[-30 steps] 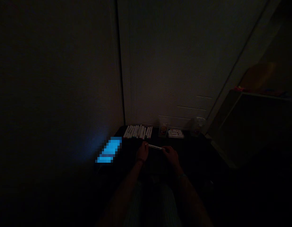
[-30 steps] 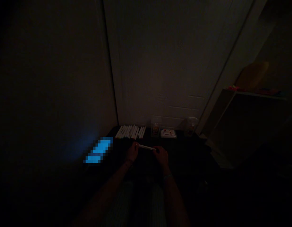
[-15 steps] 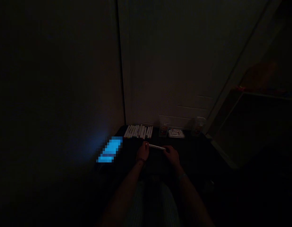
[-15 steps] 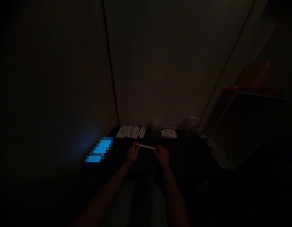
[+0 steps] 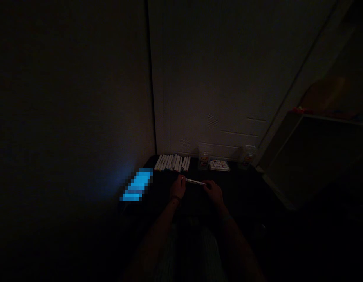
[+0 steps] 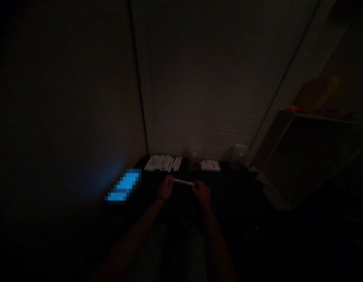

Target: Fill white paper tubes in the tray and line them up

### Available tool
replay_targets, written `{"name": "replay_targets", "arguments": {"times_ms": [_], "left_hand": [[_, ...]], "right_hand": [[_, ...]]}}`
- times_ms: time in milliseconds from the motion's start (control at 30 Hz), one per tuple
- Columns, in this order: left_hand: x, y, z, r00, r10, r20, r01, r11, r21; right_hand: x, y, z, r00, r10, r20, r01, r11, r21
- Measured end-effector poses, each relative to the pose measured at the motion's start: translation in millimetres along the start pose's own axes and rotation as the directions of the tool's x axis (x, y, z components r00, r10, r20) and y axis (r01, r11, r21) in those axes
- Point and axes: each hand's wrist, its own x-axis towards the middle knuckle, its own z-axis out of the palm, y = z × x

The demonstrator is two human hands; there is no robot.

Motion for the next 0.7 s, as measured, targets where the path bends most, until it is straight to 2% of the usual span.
{"name": "replay_targets", "arguments": {"times_ms": [467,700], "left_hand": [[-0.7,4.0,-3.4,0.999,-0.031,0.018,0.031,1.000,-0.003],[1.6,-0.9,-0.5,1.000,-0.013,0.006,0.013,1.000,-0.027]], "right_hand": [[-0.4,-4.1,-2.5,0.999,0.047,0.015,-0.047,0.999,-0.009],[0.3,1.8,-1.6,1.000,-0.020,0.007,0.021,0.999,-0.032]]}}
